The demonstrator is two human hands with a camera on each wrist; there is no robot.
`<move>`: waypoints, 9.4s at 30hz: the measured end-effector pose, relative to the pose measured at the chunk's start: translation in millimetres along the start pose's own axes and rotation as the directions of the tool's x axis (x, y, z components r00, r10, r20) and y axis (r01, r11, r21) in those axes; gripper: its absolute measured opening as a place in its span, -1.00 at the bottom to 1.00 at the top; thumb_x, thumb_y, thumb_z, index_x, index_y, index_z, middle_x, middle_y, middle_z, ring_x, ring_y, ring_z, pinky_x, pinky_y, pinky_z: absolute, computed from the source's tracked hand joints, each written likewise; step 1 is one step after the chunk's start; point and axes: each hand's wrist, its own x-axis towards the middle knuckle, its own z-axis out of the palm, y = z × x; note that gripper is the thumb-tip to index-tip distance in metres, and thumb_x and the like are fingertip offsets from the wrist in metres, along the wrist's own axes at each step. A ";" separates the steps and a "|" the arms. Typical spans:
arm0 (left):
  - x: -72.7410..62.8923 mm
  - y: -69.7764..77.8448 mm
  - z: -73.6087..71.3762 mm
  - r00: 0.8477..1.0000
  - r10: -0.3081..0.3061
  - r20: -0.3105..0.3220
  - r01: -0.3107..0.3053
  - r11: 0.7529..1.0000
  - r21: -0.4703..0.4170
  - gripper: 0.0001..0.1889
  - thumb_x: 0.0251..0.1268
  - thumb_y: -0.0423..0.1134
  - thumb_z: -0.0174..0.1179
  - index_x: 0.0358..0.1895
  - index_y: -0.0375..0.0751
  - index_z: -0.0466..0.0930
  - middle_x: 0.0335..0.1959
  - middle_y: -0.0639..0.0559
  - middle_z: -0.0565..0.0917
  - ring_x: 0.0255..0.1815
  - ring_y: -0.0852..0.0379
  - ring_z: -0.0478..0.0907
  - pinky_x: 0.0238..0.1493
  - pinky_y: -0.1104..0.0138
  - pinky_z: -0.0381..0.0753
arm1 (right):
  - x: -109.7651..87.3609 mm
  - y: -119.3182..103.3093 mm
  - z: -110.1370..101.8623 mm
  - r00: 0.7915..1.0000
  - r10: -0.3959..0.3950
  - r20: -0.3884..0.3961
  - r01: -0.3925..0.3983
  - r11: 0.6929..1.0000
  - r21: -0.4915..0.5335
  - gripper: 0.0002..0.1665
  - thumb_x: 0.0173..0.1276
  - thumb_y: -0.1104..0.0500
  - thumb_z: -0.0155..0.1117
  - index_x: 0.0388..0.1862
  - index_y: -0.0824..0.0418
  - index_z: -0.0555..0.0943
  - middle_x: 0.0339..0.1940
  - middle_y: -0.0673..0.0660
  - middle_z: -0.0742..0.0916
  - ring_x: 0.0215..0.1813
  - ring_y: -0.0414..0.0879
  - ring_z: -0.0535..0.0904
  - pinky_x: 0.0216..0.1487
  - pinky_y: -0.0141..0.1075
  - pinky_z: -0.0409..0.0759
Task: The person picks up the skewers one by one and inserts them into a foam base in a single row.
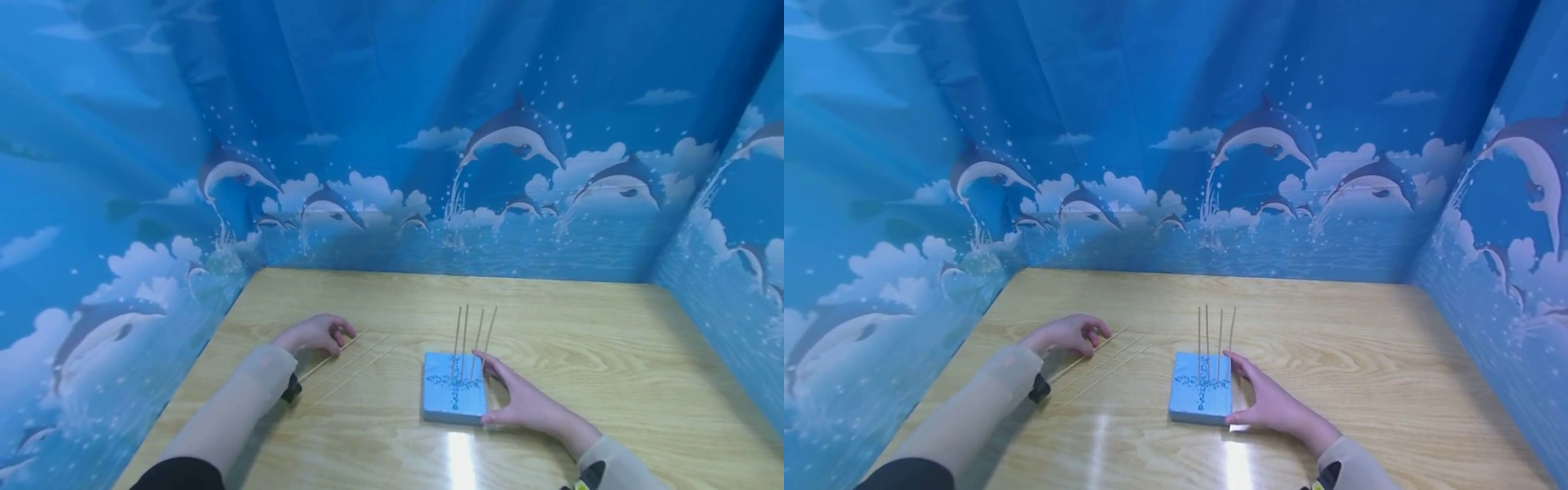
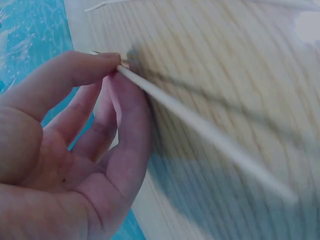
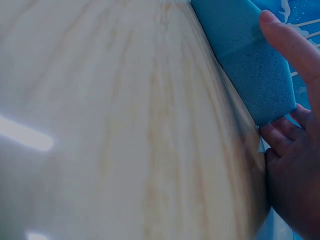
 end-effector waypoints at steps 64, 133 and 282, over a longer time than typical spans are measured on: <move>-33.3 131.5 117.1 0.833 0.459 -0.309 -0.553 0.701 -0.449 -0.59 0.22 -0.51 0.26 0.16 -0.25 0.54 -0.05 -0.24 0.69 -0.05 0.10 0.67 0.01 0.30 0.73 | 1.0 0.7 0.9 1.000 -0.024 -0.017 0.025 1.000 0.010 0.43 -0.13 -0.18 0.62 0.60 0.17 0.01 0.53 0.40 0.26 0.49 0.37 0.24 0.44 0.40 0.03; -30.1 113.7 87.7 0.842 0.472 -0.261 -0.539 0.751 -0.381 -0.58 0.27 -0.44 0.25 0.21 -0.28 0.52 -0.01 -0.26 0.67 0.00 0.00 0.67 0.02 0.30 0.73 | 2.1 1.3 1.4 0.999 -0.030 -0.023 0.030 1.000 0.008 0.46 -0.16 -0.18 0.63 0.60 0.19 0.00 0.53 0.40 0.25 0.49 0.36 0.25 0.46 0.36 0.02; -31.0 121.5 110.6 0.802 0.524 -0.287 -0.596 0.669 -0.444 -0.47 0.17 -0.58 0.23 0.23 -0.27 0.40 -0.14 -0.22 0.62 -0.10 0.18 0.62 0.02 0.25 0.74 | 1.2 0.9 2.3 0.999 -0.024 -0.029 0.024 1.000 0.015 0.43 -0.12 -0.14 0.64 0.61 0.14 0.00 0.53 0.40 0.27 0.47 0.38 0.26 0.43 0.43 0.03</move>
